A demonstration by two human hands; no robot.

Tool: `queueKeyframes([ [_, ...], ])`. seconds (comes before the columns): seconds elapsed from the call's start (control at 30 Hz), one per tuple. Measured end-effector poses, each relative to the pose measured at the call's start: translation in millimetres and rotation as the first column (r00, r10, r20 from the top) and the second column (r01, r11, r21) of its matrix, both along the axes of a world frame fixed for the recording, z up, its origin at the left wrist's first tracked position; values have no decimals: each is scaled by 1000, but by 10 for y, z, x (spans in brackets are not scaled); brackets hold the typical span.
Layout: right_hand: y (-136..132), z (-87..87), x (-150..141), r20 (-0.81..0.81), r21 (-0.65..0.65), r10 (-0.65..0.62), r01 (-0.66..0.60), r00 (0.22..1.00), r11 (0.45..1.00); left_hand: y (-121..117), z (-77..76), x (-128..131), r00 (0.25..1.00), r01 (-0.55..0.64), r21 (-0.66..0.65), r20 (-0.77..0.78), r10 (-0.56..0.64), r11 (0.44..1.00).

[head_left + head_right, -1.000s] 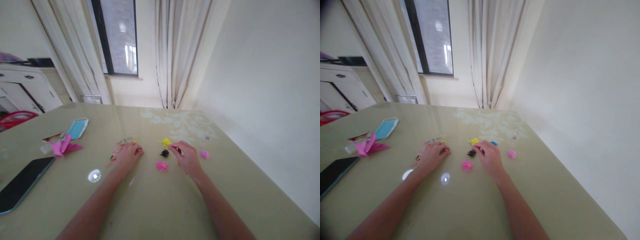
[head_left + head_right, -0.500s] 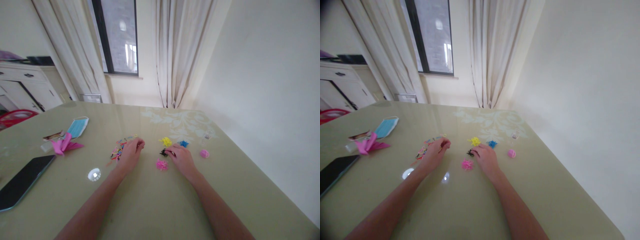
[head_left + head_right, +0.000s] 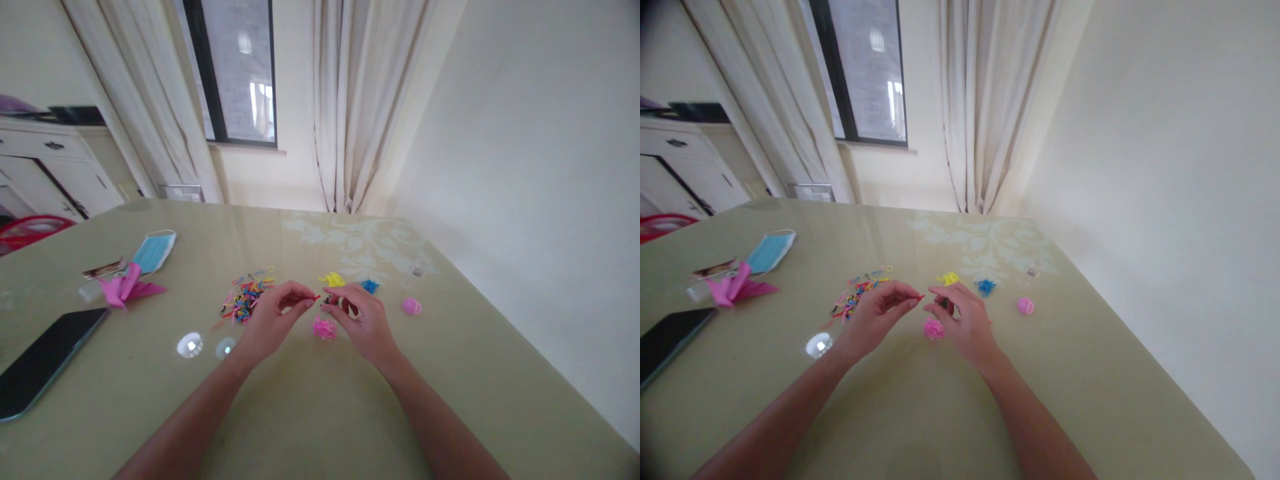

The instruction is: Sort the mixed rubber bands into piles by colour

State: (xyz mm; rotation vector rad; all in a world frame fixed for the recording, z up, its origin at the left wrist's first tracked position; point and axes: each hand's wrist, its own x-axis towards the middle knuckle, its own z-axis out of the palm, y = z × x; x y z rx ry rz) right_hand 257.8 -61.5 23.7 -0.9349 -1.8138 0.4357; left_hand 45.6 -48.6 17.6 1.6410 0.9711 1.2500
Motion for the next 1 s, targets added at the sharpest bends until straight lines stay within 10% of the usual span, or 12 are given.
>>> queueKeyframes([
  [0.27, -29, 71, -6, -79, -69, 5, -11, 997, 998, -76, 52, 47, 998, 58, -19, -7, -58, 998],
  [0.5, 18, 198, 123, -314, -302, 44, -144, 948, 943, 183, -60, -229, 952, -129, 53, -274, 139, 990],
  [0.77, 23, 249, 175, -349, -320, 95, -214, 932, 923, 314, -286, -477, 398, -238, 283, -844, 359, 929],
  [1.0, 96, 336, 562, -125, -454, 258, -286, 958, 844, 345, -260, -455, 363, -204, 255, -877, 315, 945],
])
